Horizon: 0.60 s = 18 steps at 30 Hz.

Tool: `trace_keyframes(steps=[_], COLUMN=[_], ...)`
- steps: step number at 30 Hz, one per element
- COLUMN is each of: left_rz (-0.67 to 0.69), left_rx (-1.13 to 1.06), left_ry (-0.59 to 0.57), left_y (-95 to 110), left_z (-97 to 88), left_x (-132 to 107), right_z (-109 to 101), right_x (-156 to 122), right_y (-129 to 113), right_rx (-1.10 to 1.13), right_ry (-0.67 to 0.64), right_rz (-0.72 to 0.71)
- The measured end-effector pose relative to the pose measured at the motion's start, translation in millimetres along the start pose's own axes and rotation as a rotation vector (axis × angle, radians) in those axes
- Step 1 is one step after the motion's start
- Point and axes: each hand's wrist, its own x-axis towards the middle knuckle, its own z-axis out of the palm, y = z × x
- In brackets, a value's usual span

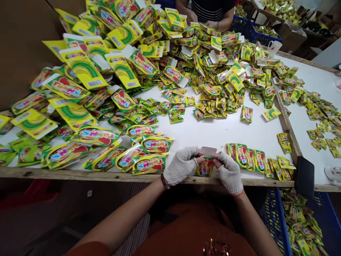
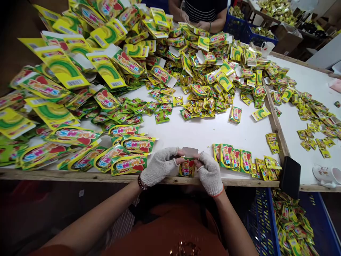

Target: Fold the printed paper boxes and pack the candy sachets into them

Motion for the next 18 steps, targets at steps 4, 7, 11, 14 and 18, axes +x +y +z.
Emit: trace_keyframes(steps=[4, 7, 11, 14, 18], left_rz=[0.010, -0.018, 0.038, 0.084, 0.009], left_rx=[0.066, -0.080, -0.043, 0.048, 0.058], left_ry=[-0.049, -0.017, -0.013, -0.066, -0.138], left_y=[4, 1, 3, 13, 26], left_z=[-2.8, -1.1, -0.1, -4.1, -12.4], left_x=[6, 7, 6, 7, 12], right_z=[1, 0, -7, -12, -14], right_x=[8, 13, 15, 15, 19], right_y=[-2, -3, -11, -19, -25], right_rx=[0.126, 0.157, 0.035, 0.014, -0.052], right_ry=[0.017, 0.018, -0.075, -0.111, -0.089], right_rz=[0.073, 0.071, -0.053, -0.064, 0.013])
